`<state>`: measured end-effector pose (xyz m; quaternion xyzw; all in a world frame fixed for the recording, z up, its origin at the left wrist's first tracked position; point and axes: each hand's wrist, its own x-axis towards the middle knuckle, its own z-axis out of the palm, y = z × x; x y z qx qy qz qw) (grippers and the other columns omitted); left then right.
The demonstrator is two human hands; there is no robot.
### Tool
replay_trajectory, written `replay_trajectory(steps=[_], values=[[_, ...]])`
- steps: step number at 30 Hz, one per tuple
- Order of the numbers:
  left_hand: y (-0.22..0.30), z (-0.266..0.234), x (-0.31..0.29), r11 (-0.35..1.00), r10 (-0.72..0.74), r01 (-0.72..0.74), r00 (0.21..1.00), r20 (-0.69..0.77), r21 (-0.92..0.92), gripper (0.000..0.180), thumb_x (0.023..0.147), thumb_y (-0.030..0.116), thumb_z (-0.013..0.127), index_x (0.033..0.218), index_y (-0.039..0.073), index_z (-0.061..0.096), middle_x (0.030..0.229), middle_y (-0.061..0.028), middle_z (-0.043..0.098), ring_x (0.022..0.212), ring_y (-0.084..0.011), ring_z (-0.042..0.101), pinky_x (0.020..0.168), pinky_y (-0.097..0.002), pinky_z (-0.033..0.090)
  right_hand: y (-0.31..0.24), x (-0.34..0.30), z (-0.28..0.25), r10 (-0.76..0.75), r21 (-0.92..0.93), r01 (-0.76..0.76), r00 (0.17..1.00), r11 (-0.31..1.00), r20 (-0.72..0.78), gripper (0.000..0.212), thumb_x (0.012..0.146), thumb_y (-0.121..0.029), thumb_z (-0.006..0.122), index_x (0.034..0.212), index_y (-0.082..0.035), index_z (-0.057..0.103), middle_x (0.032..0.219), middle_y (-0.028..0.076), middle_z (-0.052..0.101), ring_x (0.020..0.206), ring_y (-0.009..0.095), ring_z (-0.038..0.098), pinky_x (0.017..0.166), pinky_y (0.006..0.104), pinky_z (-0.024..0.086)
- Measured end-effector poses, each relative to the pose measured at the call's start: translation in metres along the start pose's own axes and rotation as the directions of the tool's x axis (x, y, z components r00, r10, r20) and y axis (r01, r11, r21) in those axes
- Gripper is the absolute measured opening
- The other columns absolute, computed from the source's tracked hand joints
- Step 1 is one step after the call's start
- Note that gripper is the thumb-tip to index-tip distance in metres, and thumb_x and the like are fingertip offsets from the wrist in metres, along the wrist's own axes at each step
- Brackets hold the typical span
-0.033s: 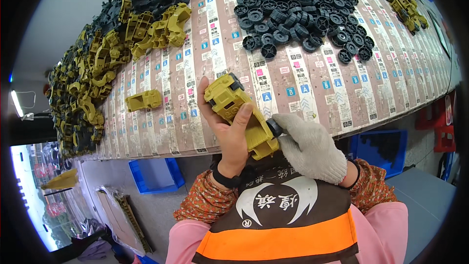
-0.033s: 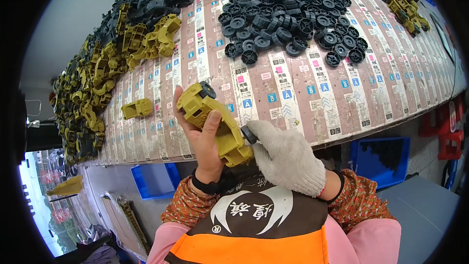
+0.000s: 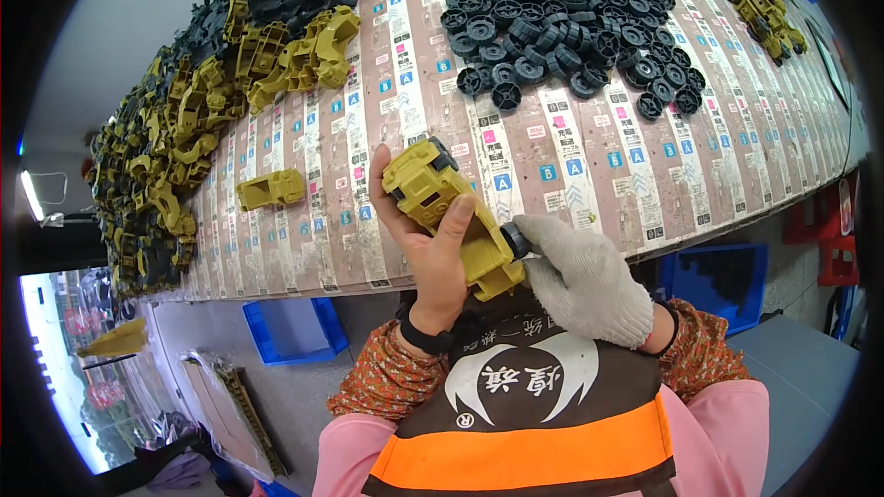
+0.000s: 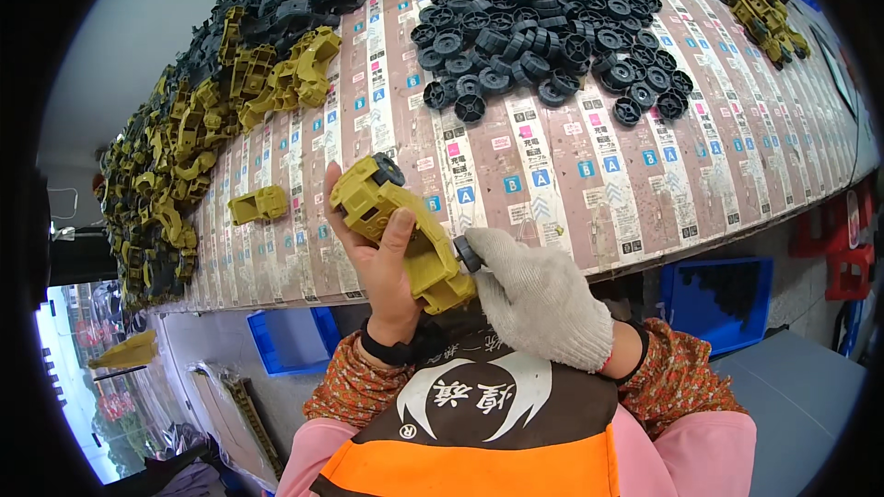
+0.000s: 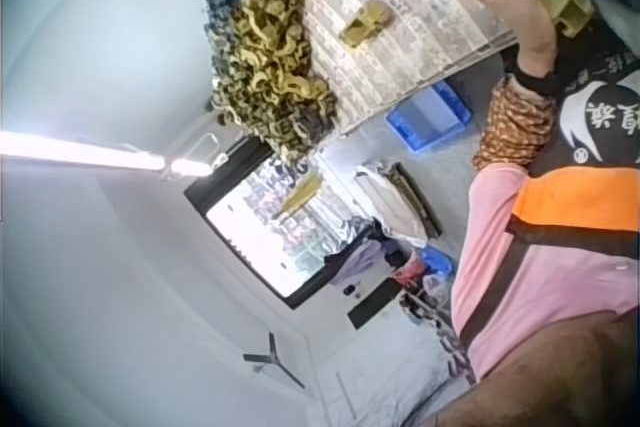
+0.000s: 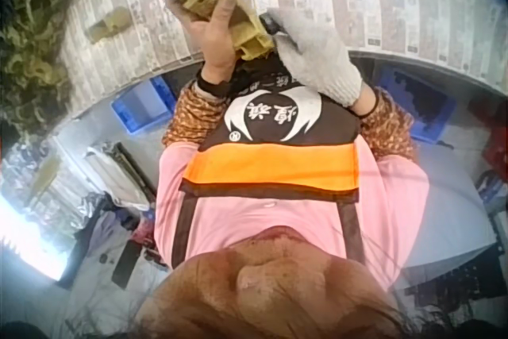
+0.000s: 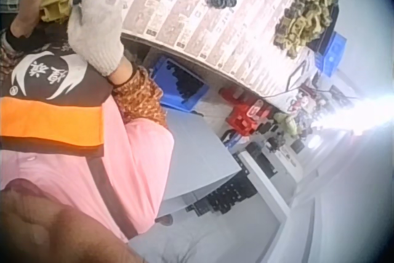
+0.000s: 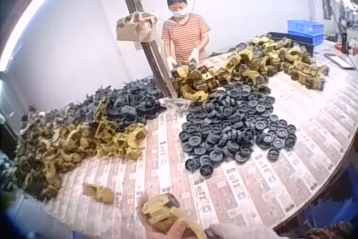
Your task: The person assembles small yellow plastic toy trucks by inserting black wheels into the chassis. They pick up a truck body, insert wheels one by one, and place the completed unit on the table. The process is repeated for multiple units throughout the clip.
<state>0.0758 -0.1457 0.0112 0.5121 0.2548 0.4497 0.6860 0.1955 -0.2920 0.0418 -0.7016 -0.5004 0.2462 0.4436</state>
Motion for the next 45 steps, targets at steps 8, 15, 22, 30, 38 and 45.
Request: replay_trajectory(steps=[8, 15, 22, 30, 38, 45], values=[[-0.004, 0.002, -0.009, 0.986, 0.125, -0.143, 0.974, 0.191, 0.088, 0.101, 0.087, -0.005, 0.081, 0.166, 0.013, 0.020, 0.147, -0.0120, 0.051, 0.129, -0.0240, 0.058, 0.108, -0.0388, 0.052, 0.004, -0.009, 0.005, 0.005, -0.076, 0.001, 0.997, 0.997, 0.083, 0.034, 0.087, -0.006, 0.064, 0.119, -0.002, 0.056, 0.078, 0.026, 0.068, 0.067, 0.049, 0.068, 0.059, 0.0562, 0.052], [-0.011, -0.004, -0.019, 0.928, 0.299, -0.342, 0.921, 0.249, 0.149, 0.100, 0.088, -0.007, 0.080, 0.164, 0.014, 0.018, 0.150, -0.0114, 0.044, 0.133, -0.0257, 0.056, 0.108, -0.0392, 0.053, -0.013, 0.009, -0.013, 0.128, -0.098, -0.107, 0.961, 0.989, 0.244, 0.047, 0.085, -0.022, 0.071, 0.125, -0.003, 0.055, 0.084, 0.026, 0.070, 0.076, 0.050, 0.070, 0.068, 0.0583, 0.055], [0.014, 0.019, 0.022, 0.982, -0.096, 0.106, 0.993, 0.067, -0.158, 0.089, 0.101, 0.003, 0.069, 0.168, 0.020, 0.013, 0.150, -0.0105, 0.045, 0.133, -0.0229, 0.052, 0.114, -0.0402, 0.046, -0.016, 0.055, -0.011, 0.142, -0.238, -0.111, 0.983, 0.965, 0.116, 0.069, 0.085, -0.041, 0.080, 0.134, 0.001, 0.054, 0.096, 0.025, 0.073, 0.085, 0.044, 0.075, 0.072, 0.0506, 0.059], [0.024, -0.049, 0.050, 0.992, -0.116, 0.116, 0.993, 0.014, 0.049, 0.058, 0.104, 0.011, 0.061, 0.158, 0.014, 0.039, 0.138, -0.0050, 0.056, 0.127, -0.0176, 0.057, 0.101, -0.0344, 0.051, 0.002, 0.168, -0.120, 0.383, 0.419, -0.384, 0.919, 0.823, 0.091, 0.043, 0.094, -0.027, 0.070, 0.120, 0.007, 0.062, 0.085, 0.011, 0.070, 0.059, 0.011, 0.063, 0.049, 0.0257, 0.050], [0.029, -0.118, 0.045, 0.978, -0.156, 0.185, 0.957, -0.246, 0.098, 0.035, 0.105, 0.008, 0.057, 0.140, 0.013, 0.054, 0.125, 0.0006, 0.061, 0.112, -0.0117, 0.060, 0.090, -0.0286, 0.050, 0.059, 0.348, -0.235, 0.307, 0.357, -0.187, 0.898, 0.915, -0.316, 0.036, 0.101, -0.034, 0.070, 0.100, 0.001, 0.064, 0.085, 0.010, 0.067, 0.064, 0.018, 0.066, 0.055, 0.0286, 0.053], [0.046, -0.174, 0.061, 0.908, 0.112, 0.029, 0.944, -0.310, 0.417, 0.029, 0.104, 0.010, 0.062, 0.132, 0.011, 0.060, 0.114, 0.0032, 0.063, 0.106, -0.0082, 0.058, 0.084, -0.0253, 0.047, 0.047, 0.350, -0.223, 0.066, 0.121, -0.014, 0.899, 0.993, -0.434, 0.053, 0.101, -0.026, 0.066, 0.143, 0.005, 0.058, 0.121, 0.010, 0.067, 0.098, 0.017, 0.068, 0.078, 0.0303, 0.058]])
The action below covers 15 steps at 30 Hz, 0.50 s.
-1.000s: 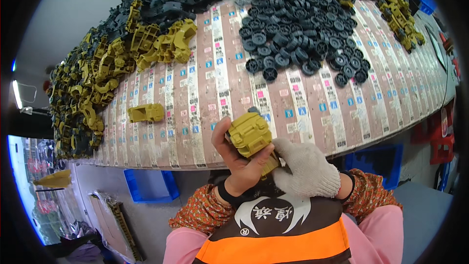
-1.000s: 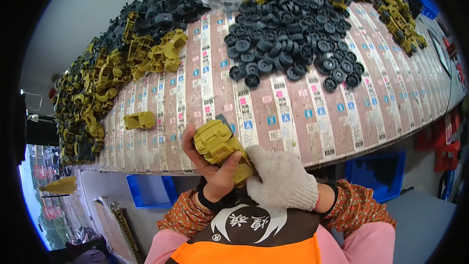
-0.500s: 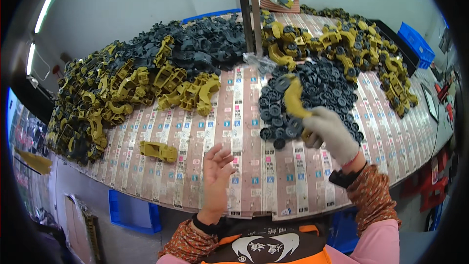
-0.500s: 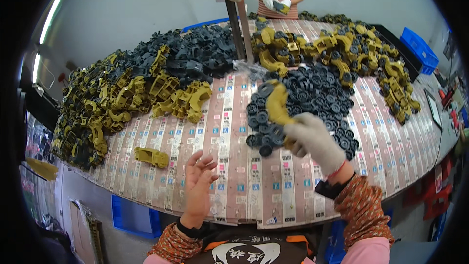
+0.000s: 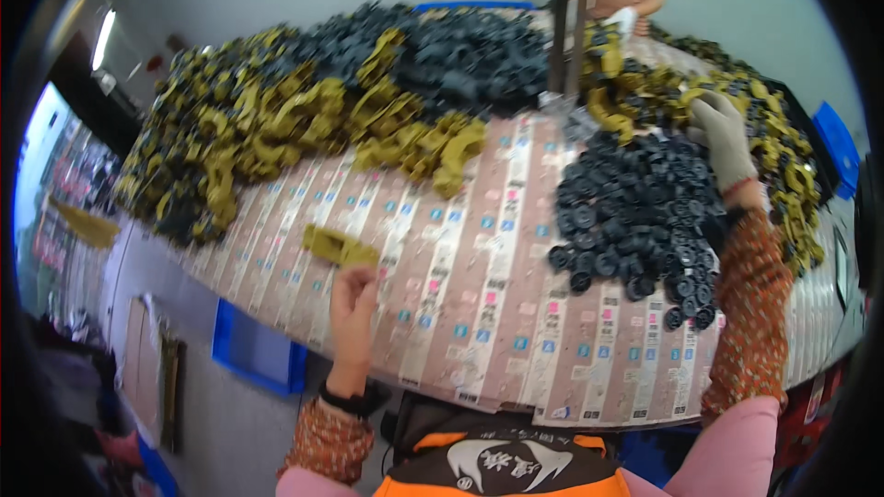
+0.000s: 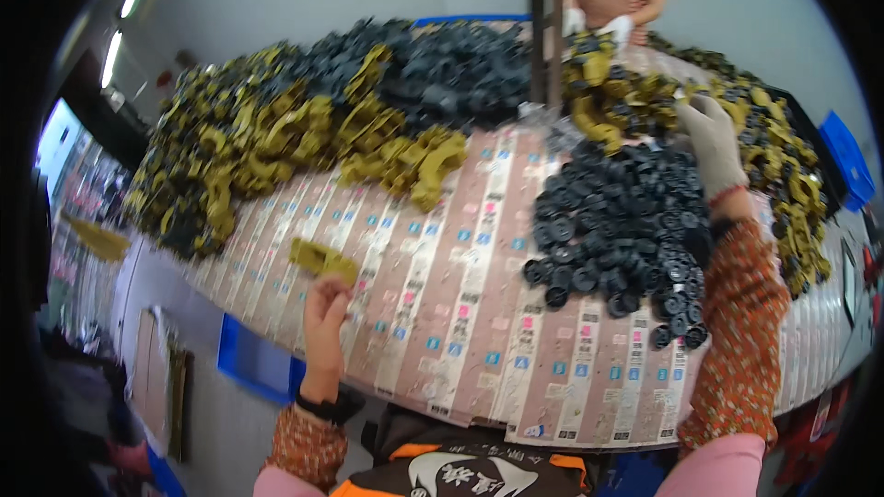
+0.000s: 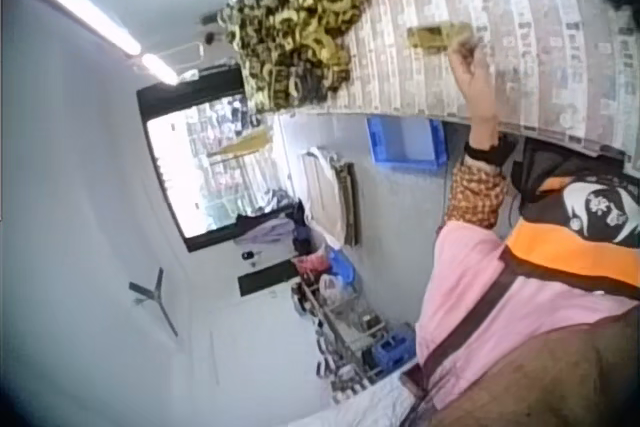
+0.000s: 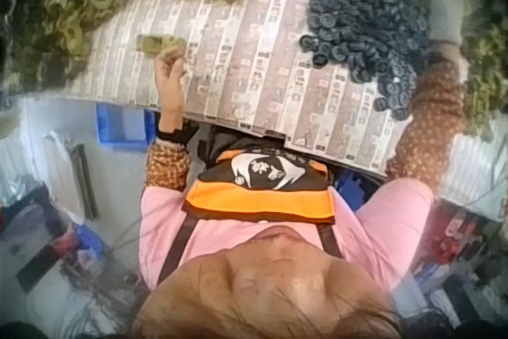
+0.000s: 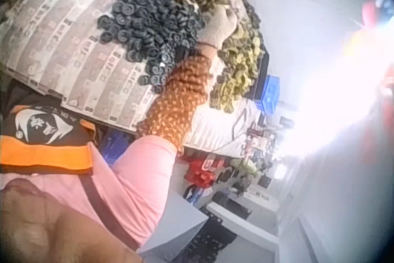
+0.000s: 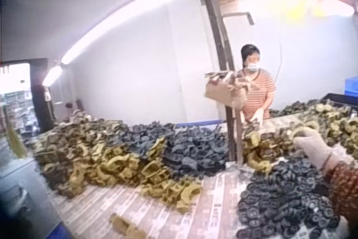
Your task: The person assembles small yellow plastic toy trucks by inserting black wheels into the chassis. They pick up a truck body, insert wheels one by one, and place the completed unit on the table. The process is repeated for multiple units throughout the clip.
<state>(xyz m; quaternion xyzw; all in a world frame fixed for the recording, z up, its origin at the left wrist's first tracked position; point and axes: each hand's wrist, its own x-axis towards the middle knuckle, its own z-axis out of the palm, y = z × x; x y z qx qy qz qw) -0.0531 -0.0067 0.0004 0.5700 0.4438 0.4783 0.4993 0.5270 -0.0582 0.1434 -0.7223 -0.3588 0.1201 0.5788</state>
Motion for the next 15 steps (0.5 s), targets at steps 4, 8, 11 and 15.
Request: replay_trajectory(steps=[4, 8, 11, 15], values=[[-0.002, -0.021, 0.031, 0.938, 0.196, -0.199, 0.980, 0.038, 0.284, 0.032, 0.100, 0.009, 0.067, 0.132, 0.005, 0.062, 0.116, -0.0009, 0.064, 0.107, -0.0130, 0.058, 0.092, -0.0290, 0.048, 0.000, -0.086, 0.004, 0.087, -0.187, -0.044, 0.970, 0.981, 0.228, 0.048, 0.100, -0.024, 0.065, 0.139, 0.004, 0.061, 0.110, 0.004, 0.066, 0.082, 0.010, 0.059, 0.073, 0.0273, 0.052], [0.016, -0.016, 0.050, 0.705, 0.240, -0.317, 0.948, 0.207, 0.635, 0.040, 0.095, 0.010, 0.068, 0.134, 0.007, 0.062, 0.125, -0.0114, 0.063, 0.118, -0.0290, 0.057, 0.102, -0.0399, 0.046, 0.027, -0.165, -0.011, 0.068, -0.199, 0.001, 0.939, 0.980, 0.338, 0.037, 0.099, -0.011, 0.065, 0.133, 0.002, 0.064, 0.104, 0.002, 0.066, 0.080, 0.008, 0.058, 0.071, 0.0262, 0.050], [0.020, -0.021, 0.069, 0.518, 0.307, -0.320, 0.935, 0.176, 0.793, 0.046, 0.093, 0.012, 0.068, 0.138, 0.012, 0.061, 0.132, -0.0155, 0.060, 0.127, -0.0381, 0.052, 0.109, -0.0466, 0.042, 0.009, -0.222, -0.014, 0.256, -0.274, -0.166, 0.907, 0.947, 0.335, 0.036, 0.099, -0.006, 0.064, 0.133, 0.002, 0.063, 0.103, 0.003, 0.066, 0.085, 0.009, 0.059, 0.075, 0.0261, 0.051], [0.005, -0.041, 0.096, 0.435, 0.363, -0.279, 0.924, 0.117, 0.856, 0.057, 0.090, 0.013, 0.069, 0.145, 0.020, 0.058, 0.141, -0.0146, 0.056, 0.140, -0.0405, 0.044, 0.113, -0.0569, 0.037, 0.021, -0.269, -0.045, 0.210, -0.341, -0.079, 0.907, 0.937, 0.365, 0.034, 0.098, -0.002, 0.062, 0.132, 0.004, 0.064, 0.109, 0.007, 0.069, 0.099, 0.014, 0.066, 0.089, 0.0295, 0.053]])
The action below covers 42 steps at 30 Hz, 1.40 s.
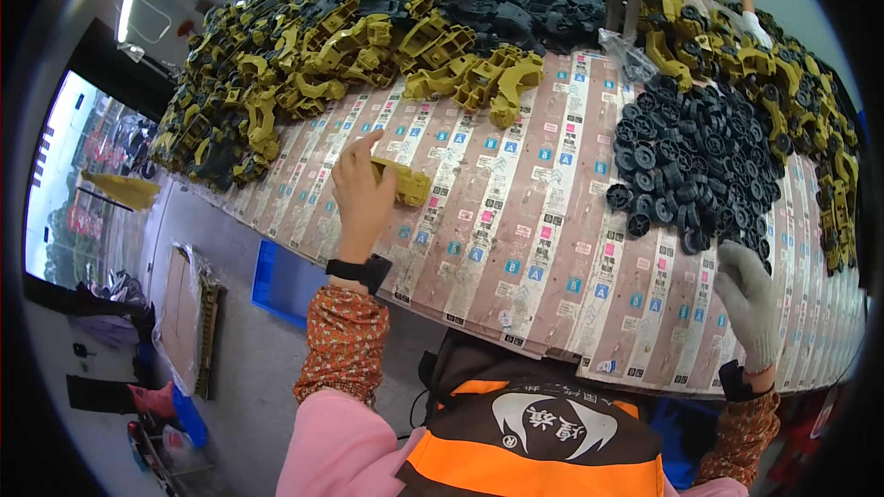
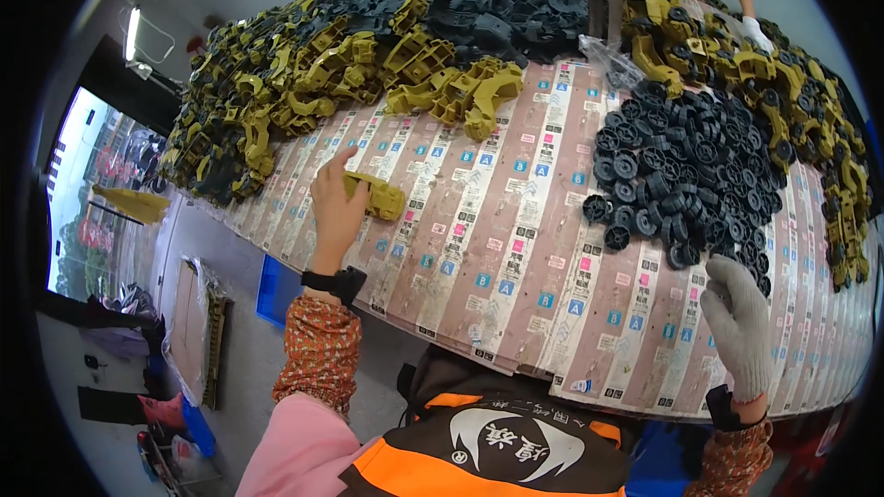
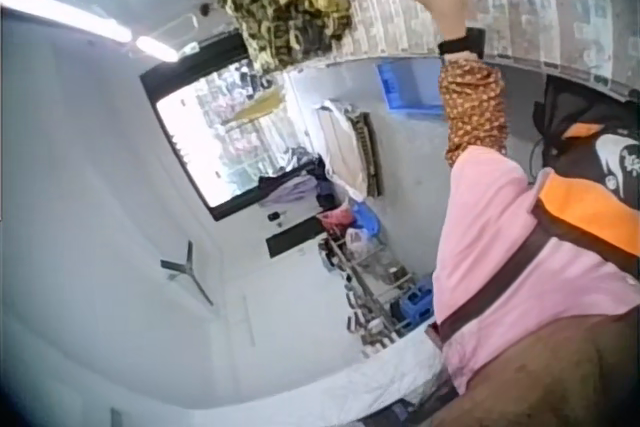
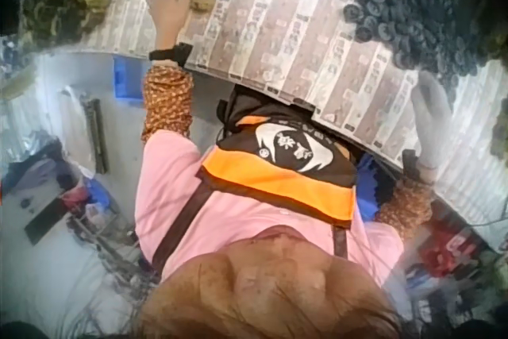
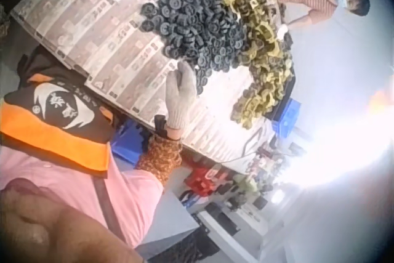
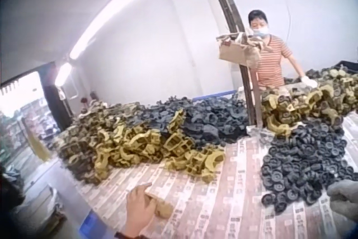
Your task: The person assembles small yellow plastic toy trucks by inserting black wheels into the chassis. They pick up a truck body, insert wheels one by one, and place the completed unit on the table. The process is repeated for multiple units throughout the clip.
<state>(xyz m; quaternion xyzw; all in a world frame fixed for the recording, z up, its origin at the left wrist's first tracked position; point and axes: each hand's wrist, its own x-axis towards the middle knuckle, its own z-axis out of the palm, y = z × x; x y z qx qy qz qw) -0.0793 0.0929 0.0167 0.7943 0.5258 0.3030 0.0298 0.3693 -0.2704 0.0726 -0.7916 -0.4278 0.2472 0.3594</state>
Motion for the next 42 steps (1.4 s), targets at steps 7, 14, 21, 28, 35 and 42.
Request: replay_trajectory(steps=[7, 14, 21, 28, 35, 42], values=[[-0.005, -0.007, -0.022, 0.931, 0.155, -0.264, 0.911, 0.382, 0.252, 0.067, 0.081, 0.019, 0.079, 0.145, 0.027, 0.057, 0.146, -0.0082, 0.056, 0.153, -0.0366, 0.035, 0.114, -0.0702, 0.023, 0.017, -0.043, -0.008, -0.009, -0.017, 0.008, 0.998, 1.000, -0.068, 0.033, 0.096, -0.003, 0.064, 0.129, 0.003, 0.066, 0.112, 0.009, 0.071, 0.098, 0.016, 0.068, 0.088, 0.0320, 0.055], [-0.006, 0.001, -0.021, 0.993, 0.104, -0.116, 0.930, 0.352, 0.013, 0.062, 0.086, 0.030, 0.084, 0.140, 0.012, 0.058, 0.135, -0.0095, 0.061, 0.133, -0.0324, 0.055, 0.115, -0.0599, 0.031, 0.007, -0.031, 0.022, -0.177, -0.177, 0.167, 0.983, 0.970, -0.046, 0.023, 0.096, -0.008, 0.066, 0.118, -0.002, 0.070, 0.106, 0.015, 0.071, 0.092, 0.030, 0.072, 0.079, 0.0388, 0.056], [0.102, -0.011, -0.060, 0.023, 0.148, 0.620, 0.773, 0.616, -0.784, 0.064, 0.111, 0.057, 0.049, 0.144, 0.003, 0.054, 0.129, -0.0154, 0.069, 0.108, -0.0307, 0.074, 0.092, -0.0436, 0.064, -0.037, 0.034, 0.079, -0.458, -0.515, 0.381, 0.889, 0.768, -0.025, 0.013, 0.091, -0.013, 0.070, 0.103, -0.007, 0.069, 0.096, 0.016, 0.066, 0.092, 0.035, 0.070, 0.078, 0.0464, 0.058], [0.160, -0.006, -0.102, -0.292, 0.348, 0.831, 0.553, 0.757, -0.473, 0.078, 0.106, 0.069, 0.047, 0.154, 0.008, 0.048, 0.141, -0.0210, 0.065, 0.107, -0.0295, 0.073, 0.089, -0.0456, 0.066, -0.040, 0.059, 0.117, -0.537, -0.706, 0.406, 0.842, 0.580, 0.043, 0.016, 0.088, -0.012, 0.071, 0.101, -0.004, 0.066, 0.098, 0.014, 0.063, 0.095, 0.035, 0.067, 0.080, 0.0456, 0.057], [0.175, 0.000, -0.129, -0.234, 0.409, 0.882, 0.471, 0.782, -0.409, 0.064, 0.108, 0.045, 0.058, 0.154, 0.003, 0.045, 0.146, -0.0220, 0.060, 0.119, -0.0336, 0.069, 0.101, -0.0514, 0.061, -0.039, 0.010, 0.118, -0.408, -0.336, 0.402, 0.911, 0.852, 0.056, 0.016, 0.091, -0.011, 0.070, 0.105, -0.003, 0.070, 0.098, 0.016, 0.070, 0.094, 0.035, 0.072, 0.081, 0.0443, 0.058], [0.176, 0.020, -0.151, -0.330, 0.580, 0.912, 0.400, 0.709, -0.244, 0.063, 0.113, 0.050, 0.043, 0.160, 0.007, 0.038, 0.154, -0.0207, 0.052, 0.134, -0.0372, 0.060, 0.115, -0.0674, 0.047, -0.054, -0.034, 0.117, -0.129, 0.282, 0.115, 0.991, 0.952, 0.032, 0.027, 0.099, -0.013, 0.066, 0.123, -0.002, 0.069, 0.103, 0.015, 0.076, 0.093, 0.024, 0.074, 0.082, 0.0375, 0.057]])
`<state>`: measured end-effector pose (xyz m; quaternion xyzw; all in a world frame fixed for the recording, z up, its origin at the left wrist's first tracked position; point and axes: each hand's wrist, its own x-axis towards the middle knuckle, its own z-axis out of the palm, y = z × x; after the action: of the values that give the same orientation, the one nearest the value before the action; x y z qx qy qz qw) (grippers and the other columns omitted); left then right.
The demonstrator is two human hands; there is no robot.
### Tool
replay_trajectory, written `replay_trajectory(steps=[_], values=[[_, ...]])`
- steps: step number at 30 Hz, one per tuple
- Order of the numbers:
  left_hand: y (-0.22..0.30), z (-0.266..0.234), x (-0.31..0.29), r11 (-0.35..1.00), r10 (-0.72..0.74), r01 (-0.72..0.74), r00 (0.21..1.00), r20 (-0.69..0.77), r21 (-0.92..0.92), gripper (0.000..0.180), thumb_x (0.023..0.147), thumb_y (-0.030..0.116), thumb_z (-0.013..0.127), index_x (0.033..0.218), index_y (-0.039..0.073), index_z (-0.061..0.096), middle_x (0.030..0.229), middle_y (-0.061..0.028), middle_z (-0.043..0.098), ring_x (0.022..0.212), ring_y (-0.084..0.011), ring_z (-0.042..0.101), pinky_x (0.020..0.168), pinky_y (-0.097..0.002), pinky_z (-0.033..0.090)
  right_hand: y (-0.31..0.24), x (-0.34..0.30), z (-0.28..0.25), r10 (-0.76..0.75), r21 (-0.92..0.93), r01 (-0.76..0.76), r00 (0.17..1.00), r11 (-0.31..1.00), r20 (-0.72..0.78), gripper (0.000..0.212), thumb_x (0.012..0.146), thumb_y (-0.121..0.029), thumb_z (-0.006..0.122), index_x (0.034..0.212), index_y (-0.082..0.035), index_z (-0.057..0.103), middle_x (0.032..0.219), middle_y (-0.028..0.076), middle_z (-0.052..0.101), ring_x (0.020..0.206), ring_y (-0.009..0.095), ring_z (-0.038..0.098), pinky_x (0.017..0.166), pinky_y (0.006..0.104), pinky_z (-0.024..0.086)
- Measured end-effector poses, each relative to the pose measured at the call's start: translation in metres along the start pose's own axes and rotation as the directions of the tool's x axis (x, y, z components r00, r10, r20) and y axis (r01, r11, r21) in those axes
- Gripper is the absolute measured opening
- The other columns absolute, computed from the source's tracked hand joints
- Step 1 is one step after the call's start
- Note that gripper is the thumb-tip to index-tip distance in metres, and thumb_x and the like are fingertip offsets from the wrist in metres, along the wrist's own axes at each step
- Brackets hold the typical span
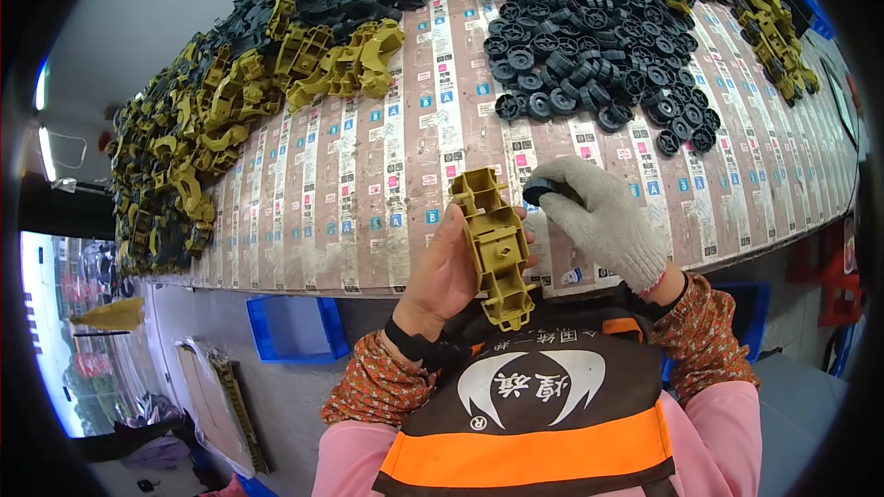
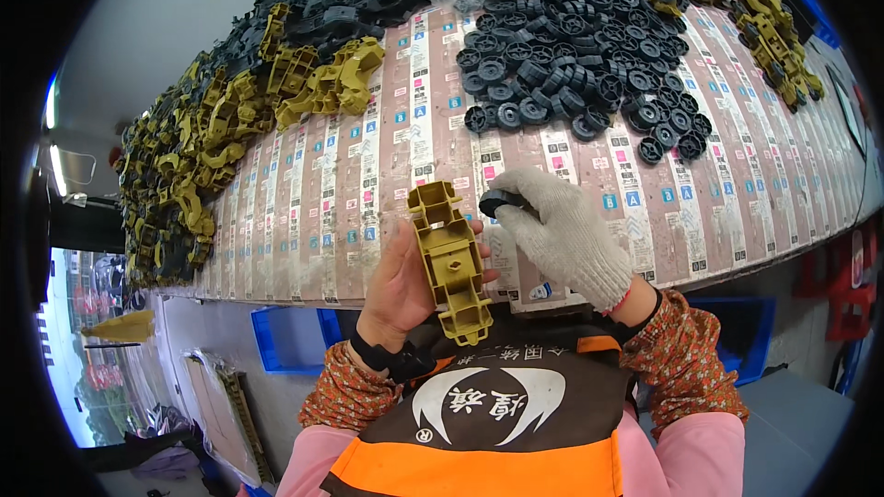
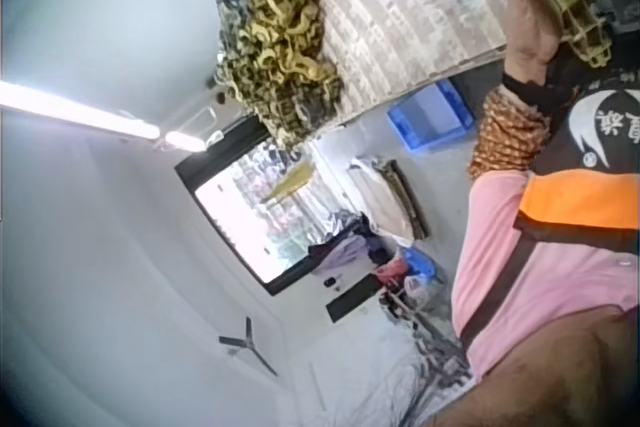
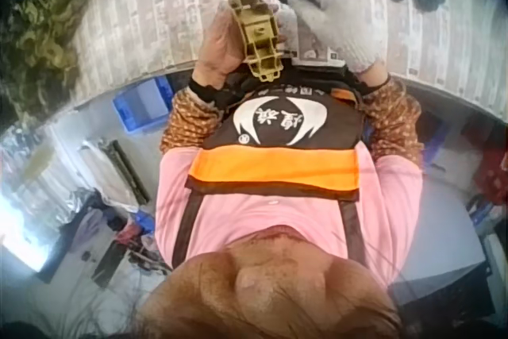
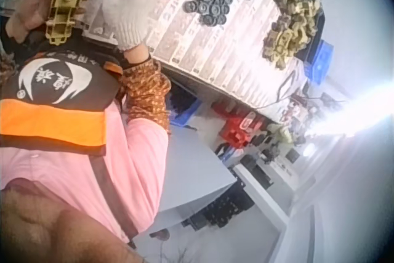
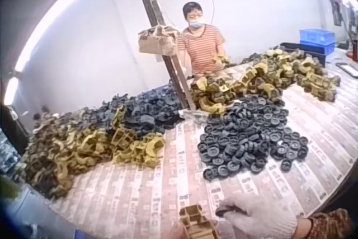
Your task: The person assembles small yellow plastic toy trucks by inserting black wheels into the chassis. They pick up a truck body, insert wheels one by one, and place the completed unit on the table. The process is repeated for multiple units throughout the clip.
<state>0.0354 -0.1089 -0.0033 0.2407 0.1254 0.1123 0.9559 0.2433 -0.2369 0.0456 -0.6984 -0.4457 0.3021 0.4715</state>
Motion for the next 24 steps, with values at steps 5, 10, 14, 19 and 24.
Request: replay_trajectory(steps=[5, 10, 14, 19, 24], values=[[0.002, 0.023, 0.000, 0.975, 0.079, -0.047, 0.987, -0.143, 0.217, 0.067, 0.108, 0.045, 0.059, 0.160, 0.009, 0.038, 0.148, -0.0173, 0.056, 0.132, -0.0345, 0.062, 0.114, -0.0687, 0.047, 0.008, -0.014, 0.002, 0.149, 0.199, -0.141, 0.988, 0.970, -0.028, 0.029, 0.101, -0.013, 0.065, 0.126, 0.000, 0.067, 0.102, 0.008, 0.074, 0.086, 0.014, 0.068, 0.078, 0.0314, 0.056], [0.011, 0.014, -0.006, 0.951, 0.033, 0.036, 0.976, -0.217, 0.307, 0.068, 0.098, 0.029, 0.078, 0.153, 0.007, 0.044, 0.136, -0.0102, 0.062, 0.121, -0.0280, 0.068, 0.109, -0.0590, 0.055, 0.010, -0.024, 0.005, 0.111, 0.253, -0.088, 0.991, 0.963, -0.077, 0.027, 0.100, -0.012, 0.066, 0.125, 0.000, 0.068, 0.100, 0.009, 0.072, 0.086, 0.013, 0.065, 0.078, 0.0302, 0.054], [0.002, 0.002, -0.009, 0.952, 0.020, 0.069, 0.959, -0.283, 0.300, 0.064, 0.095, 0.025, 0.082, 0.148, 0.006, 0.050, 0.132, -0.0075, 0.064, 0.115, -0.0238, 0.071, 0.104, -0.0479, 0.059, 0.005, -0.027, 0.010, 0.102, 0.280, -0.072, 0.990, 0.957, -0.095, 0.025, 0.100, -0.009, 0.067, 0.124, -0.001, 0.068, 0.100, 0.009, 0.071, 0.087, 0.013, 0.065, 0.078, 0.0299, 0.054], [-0.017, 0.007, -0.003, 0.952, 0.016, 0.076, 0.955, -0.297, 0.296, 0.068, 0.099, 0.021, 0.079, 0.153, 0.014, 0.038, 0.136, -0.0081, 0.059, 0.122, -0.0210, 0.064, 0.103, -0.0414, 0.058, 0.018, -0.025, 0.023, 0.081, 0.308, -0.041, 0.990, 0.950, -0.118, 0.023, 0.100, -0.009, 0.067, 0.121, -0.001, 0.067, 0.100, 0.010, 0.070, 0.088, 0.015, 0.067, 0.079, 0.0314, 0.055], [-0.026, 0.023, -0.001, 0.946, 0.036, 0.063, 0.954, -0.298, 0.317, 0.065, 0.105, 0.025, 0.072, 0.156, 0.013, 0.035, 0.138, -0.0076, 0.057, 0.129, -0.0203, 0.059, 0.110, -0.0411, 0.052, 0.022, -0.027, 0.031, 0.069, 0.227, -0.031, 0.985, 0.973, -0.160, 0.025, 0.098, -0.009, 0.067, 0.121, 0.000, 0.068, 0.103, 0.015, 0.072, 0.090, 0.023, 0.072, 0.081, 0.0351, 0.057]])
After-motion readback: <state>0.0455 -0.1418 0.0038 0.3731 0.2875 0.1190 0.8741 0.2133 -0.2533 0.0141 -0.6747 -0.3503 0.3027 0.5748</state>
